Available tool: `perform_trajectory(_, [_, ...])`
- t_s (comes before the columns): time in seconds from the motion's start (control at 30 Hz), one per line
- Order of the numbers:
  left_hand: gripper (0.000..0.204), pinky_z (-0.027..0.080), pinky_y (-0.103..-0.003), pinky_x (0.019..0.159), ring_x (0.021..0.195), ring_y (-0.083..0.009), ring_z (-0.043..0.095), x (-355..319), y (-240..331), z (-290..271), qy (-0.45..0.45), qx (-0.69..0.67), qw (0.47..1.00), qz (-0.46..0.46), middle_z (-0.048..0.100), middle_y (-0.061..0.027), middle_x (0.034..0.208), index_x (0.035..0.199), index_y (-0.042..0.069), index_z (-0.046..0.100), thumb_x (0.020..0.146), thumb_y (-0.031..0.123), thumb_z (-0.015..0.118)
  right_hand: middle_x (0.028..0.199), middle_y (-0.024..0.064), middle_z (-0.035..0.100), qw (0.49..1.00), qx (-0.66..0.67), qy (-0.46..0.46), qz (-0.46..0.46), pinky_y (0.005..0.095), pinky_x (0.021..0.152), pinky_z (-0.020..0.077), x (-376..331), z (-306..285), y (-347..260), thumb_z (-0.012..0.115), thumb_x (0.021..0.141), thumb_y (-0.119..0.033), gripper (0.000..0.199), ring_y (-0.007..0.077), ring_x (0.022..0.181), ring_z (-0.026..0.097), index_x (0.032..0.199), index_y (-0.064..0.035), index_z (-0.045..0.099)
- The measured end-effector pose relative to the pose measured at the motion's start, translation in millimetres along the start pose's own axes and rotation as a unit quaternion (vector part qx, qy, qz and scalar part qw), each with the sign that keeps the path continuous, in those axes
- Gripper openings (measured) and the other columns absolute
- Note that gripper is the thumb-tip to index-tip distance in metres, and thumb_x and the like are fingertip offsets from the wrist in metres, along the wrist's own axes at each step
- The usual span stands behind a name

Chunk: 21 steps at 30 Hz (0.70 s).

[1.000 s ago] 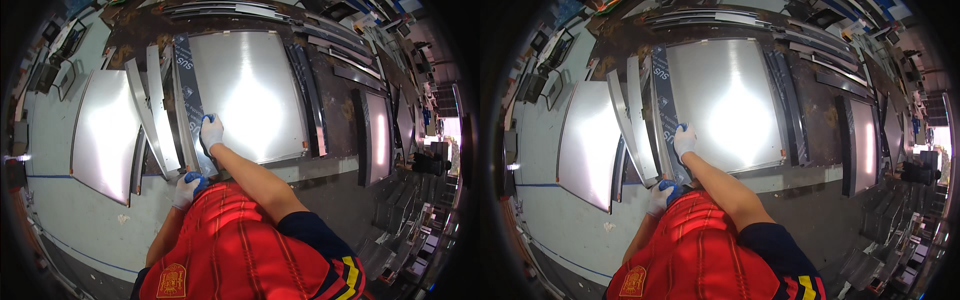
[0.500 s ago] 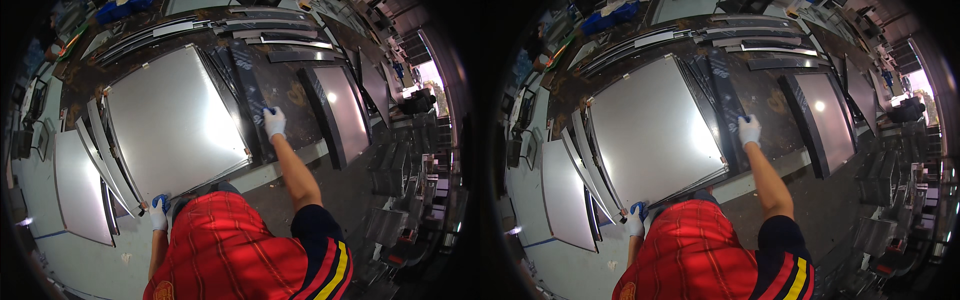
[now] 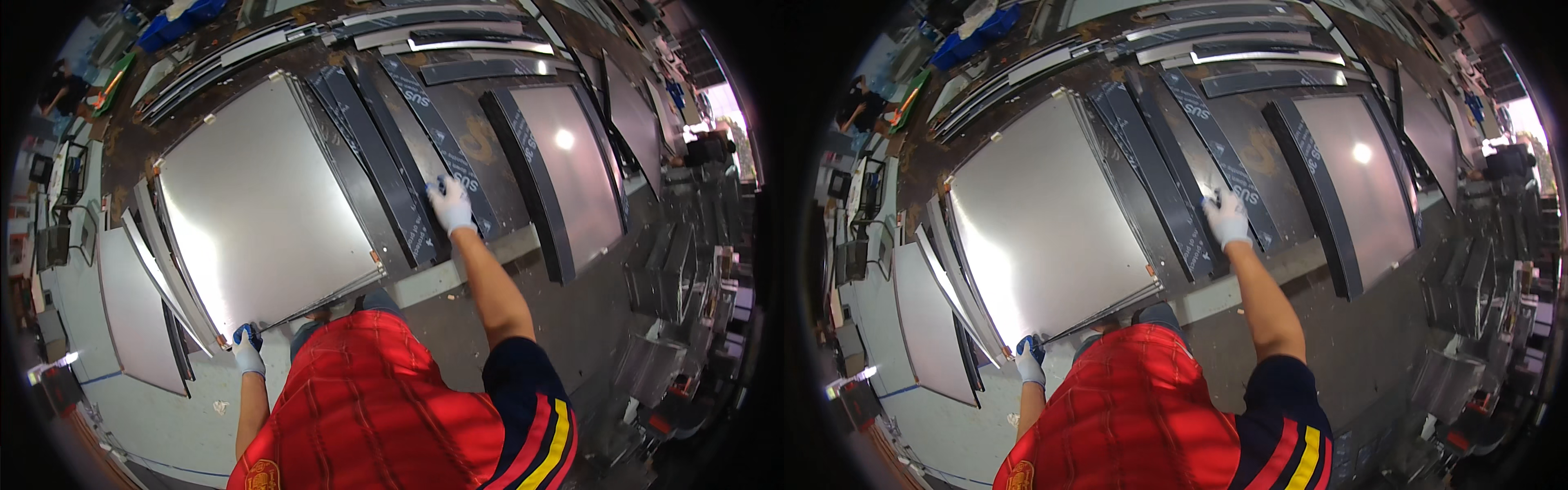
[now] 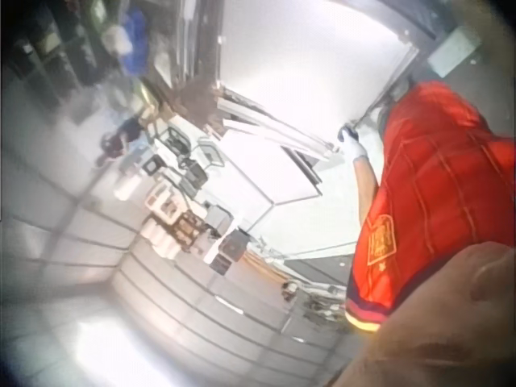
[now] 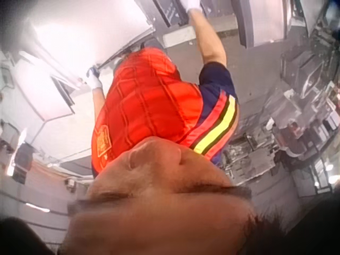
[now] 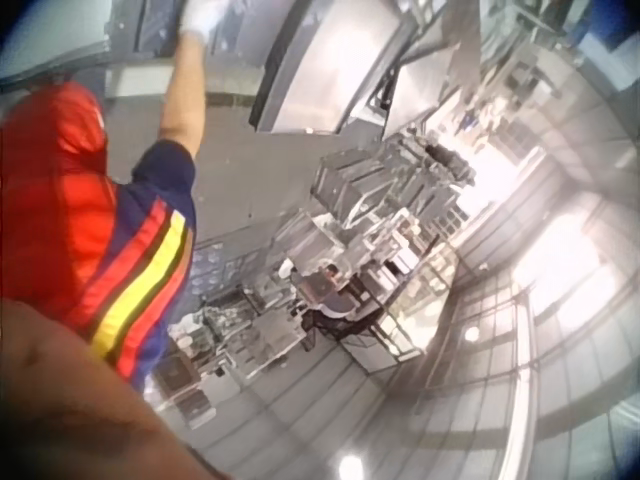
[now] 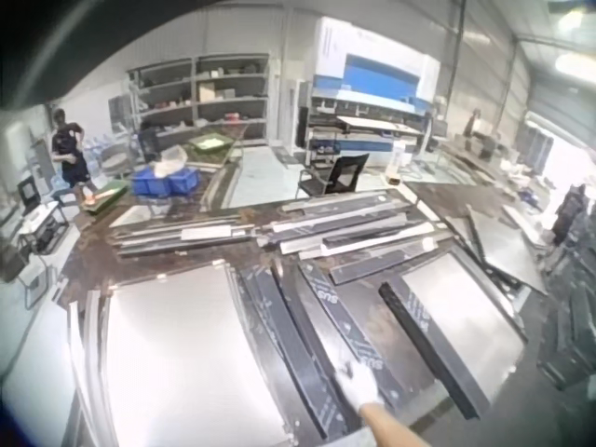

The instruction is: The person arranges and stacks multiple stainless steel sheets on a workbench. They handle the sheets one by one, aligning them and placing them into a growing pile. The person wears gloves and works in a workshop environment with other workers visible in the background.

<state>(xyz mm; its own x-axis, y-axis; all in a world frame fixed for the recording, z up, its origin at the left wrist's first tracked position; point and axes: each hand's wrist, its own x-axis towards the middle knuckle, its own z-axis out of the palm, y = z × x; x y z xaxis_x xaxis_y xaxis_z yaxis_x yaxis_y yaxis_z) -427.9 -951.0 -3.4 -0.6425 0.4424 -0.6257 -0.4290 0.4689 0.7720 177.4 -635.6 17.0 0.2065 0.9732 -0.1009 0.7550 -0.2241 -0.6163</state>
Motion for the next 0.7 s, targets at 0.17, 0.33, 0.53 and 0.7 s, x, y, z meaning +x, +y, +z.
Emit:
perform_trajectory(0.17, [0.010, 0.058, -0.029, 0.069, 0.077, -0.0138, 0.070, 0.7, -12.3, 11.8, 0.058, 0.009, 0.998, 0.028, 0.077, -0.0009, 0.100, 0.118, 0.012, 0.074, 0.108, 0.013, 0.071, 0.154, 0.0252, 0.056, 0.982, -0.122, -0.063, 0.130, 0.0559, 0.120, 0.0428, -42.8, 27.4, -35.7, 0.085, 0.086, -0.061, 0.101, 0.0437, 0.145, 0.051, 0.162, -0.0045, 0.050])
perform_trajectory(0.33, [0.012, 0.053, -0.027, 0.066, 0.074, -0.0118, 0.066, 0.5, -15.6, 14.3, 0.051, 0.074, 0.993, 0.073, 0.074, 0.0013, 0.097, 0.119, 0.011, 0.075, 0.108, 0.014, 0.070, 0.141, 0.0248, 0.059, 0.985, -0.137, 0.009, 0.101, 0.0570, 0.113, 0.0468, -33.5, 3.3, -32.4, 0.092, 0.078, -0.053, 0.091, 0.0450, 0.136, 0.054, 0.147, -0.0022, 0.060])
perform_trajectory(0.53, [0.014, 0.052, -0.027, 0.070, 0.078, -0.0113, 0.065, -5.3, -21.3, 17.6, 0.055, 0.068, 0.991, 0.098, 0.073, 0.0012, 0.098, 0.119, 0.010, 0.074, 0.107, 0.015, 0.069, 0.139, 0.0254, 0.058, 0.978, -0.175, 0.079, 0.080, 0.0596, 0.109, 0.0456, -46.0, -10.8, -12.8, 0.092, 0.081, -0.048, 0.084, 0.0449, 0.131, 0.055, 0.144, -0.0012, 0.061])
perform_trajectory(0.7, [0.015, 0.052, -0.028, 0.073, 0.081, -0.0111, 0.065, -6.5, -22.3, 16.5, 0.062, 0.071, 0.991, 0.093, 0.073, 0.0010, 0.100, 0.120, 0.009, 0.074, 0.107, 0.015, 0.070, 0.145, 0.0252, 0.059, 0.978, -0.189, 0.077, -0.039, 0.0587, 0.113, 0.0423, -51.7, 3.8, -14.1, 0.086, 0.087, -0.054, 0.090, 0.0445, 0.137, 0.053, 0.153, -0.0014, 0.057])
